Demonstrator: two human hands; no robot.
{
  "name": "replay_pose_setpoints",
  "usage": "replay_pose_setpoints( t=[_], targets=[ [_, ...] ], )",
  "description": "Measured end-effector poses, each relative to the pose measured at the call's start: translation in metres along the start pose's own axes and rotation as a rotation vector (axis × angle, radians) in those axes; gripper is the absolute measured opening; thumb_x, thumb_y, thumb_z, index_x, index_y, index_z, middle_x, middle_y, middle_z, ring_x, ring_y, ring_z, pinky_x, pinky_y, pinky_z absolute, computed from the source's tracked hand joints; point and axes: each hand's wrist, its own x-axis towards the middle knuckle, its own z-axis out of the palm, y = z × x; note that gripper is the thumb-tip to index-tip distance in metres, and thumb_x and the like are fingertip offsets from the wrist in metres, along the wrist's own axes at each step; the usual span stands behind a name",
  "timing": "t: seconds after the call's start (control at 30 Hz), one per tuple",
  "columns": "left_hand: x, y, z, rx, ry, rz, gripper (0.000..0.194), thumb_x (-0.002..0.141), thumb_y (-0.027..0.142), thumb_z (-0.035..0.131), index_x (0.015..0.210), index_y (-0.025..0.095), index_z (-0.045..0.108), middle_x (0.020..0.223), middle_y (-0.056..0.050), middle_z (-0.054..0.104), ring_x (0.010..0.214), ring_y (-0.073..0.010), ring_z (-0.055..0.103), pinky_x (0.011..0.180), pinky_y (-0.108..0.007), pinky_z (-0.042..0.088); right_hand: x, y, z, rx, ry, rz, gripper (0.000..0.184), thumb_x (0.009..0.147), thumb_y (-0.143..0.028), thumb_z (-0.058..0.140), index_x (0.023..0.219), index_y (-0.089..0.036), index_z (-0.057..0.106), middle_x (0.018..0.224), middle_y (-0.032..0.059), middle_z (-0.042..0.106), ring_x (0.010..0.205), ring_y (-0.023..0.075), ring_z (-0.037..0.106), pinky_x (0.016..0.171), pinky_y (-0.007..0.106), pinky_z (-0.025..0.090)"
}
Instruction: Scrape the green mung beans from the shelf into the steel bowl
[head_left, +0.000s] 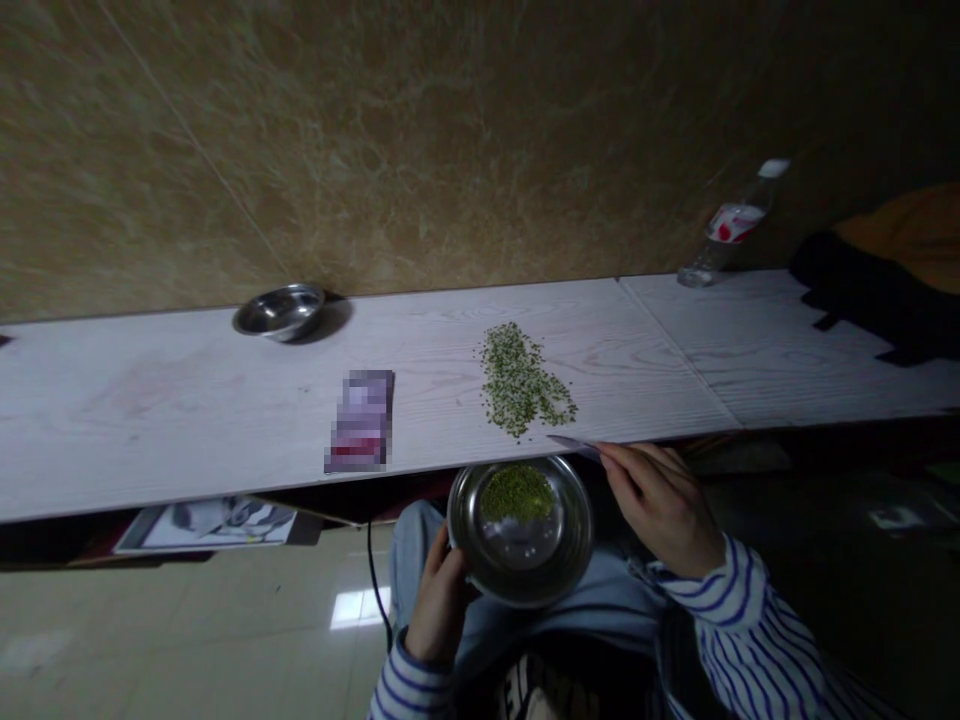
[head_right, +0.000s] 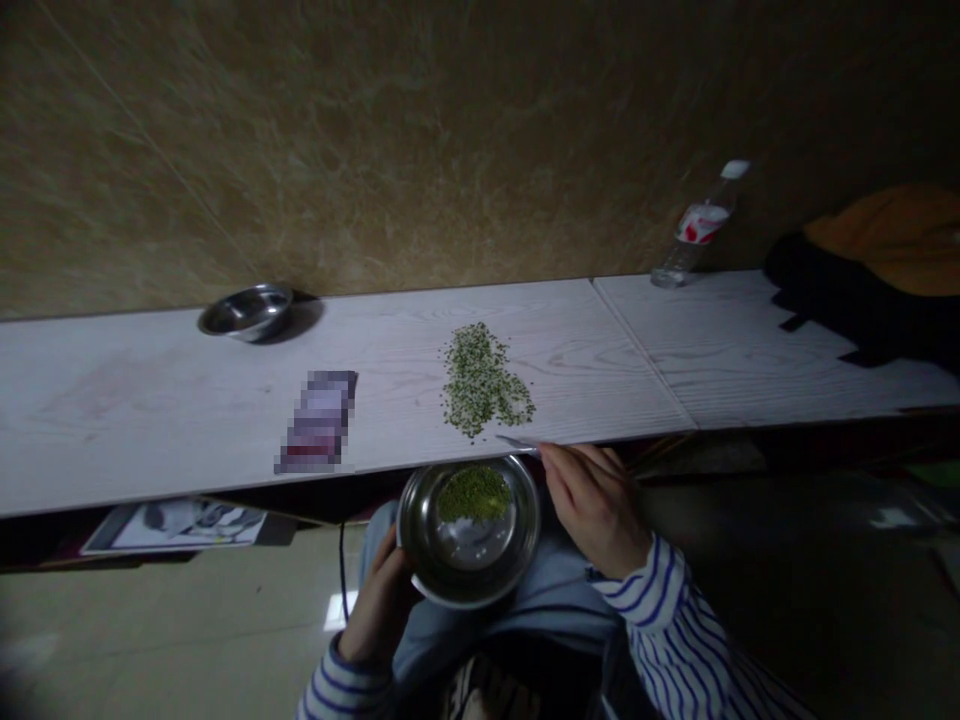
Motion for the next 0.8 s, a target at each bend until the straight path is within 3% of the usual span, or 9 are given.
replay_pose_setpoints(
  t=[0.2,0.37,0.53,0.8],
  targets=[
    [0.002,0.009,0.003,0.088,-0.014,0.044,0.065,0.069,0.04,0.074,0.13,0.024,0.06,0.113,-0.009,0.07,0.097,-0.0287,0.065,0.067,-0.035,0.054,0.0,0.013,-0.001,-0.028,0.016,0.02,0.021,0.093,-0.012,0.057,0.111,-0.019,0.066,0.092,0.0073,0.077,0.08,0.0196,0.072,0.077,0.034,0.055],
    [0.002,-0.001,0.008,0.059,-0.083,-0.003,0.054,0.071,0.039,0.072,0.123,0.025,0.065,0.118,-0.01,0.07,0.106,-0.0307,0.065,0.068,-0.034,0.054,0.007,0.012,0.007,0.008,-0.043,0.021,0.022,0.094,-0.012,0.053,0.11,-0.019,0.066,0.092,0.0064,0.077,0.081,0.0189,0.071,0.077,0.033,0.054],
    [0.002,-0.01,0.009,-0.012,0.015,-0.06,0.066,0.068,0.039,0.074,0.13,0.024,0.058,0.118,-0.012,0.07,0.108,-0.0325,0.065,0.072,-0.039,0.056,0.026,0.011,0.017,0.023,-0.129,-0.039,0.021,0.095,-0.012,0.052,0.109,-0.018,0.066,0.09,0.0059,0.076,0.081,0.0175,0.069,0.076,0.032,0.049],
    [0.001,0.009,0.011,-0.015,0.01,-0.014,0.059,0.068,0.036,0.073,0.124,0.024,0.062,0.108,-0.008,0.071,0.099,-0.0281,0.067,0.072,-0.037,0.055,0.047,0.012,0.03,-0.05,-0.125,-0.118,0.021,0.094,-0.009,0.053,0.11,-0.017,0.064,0.091,0.0056,0.076,0.083,0.0172,0.069,0.074,0.032,0.042]
  ],
)
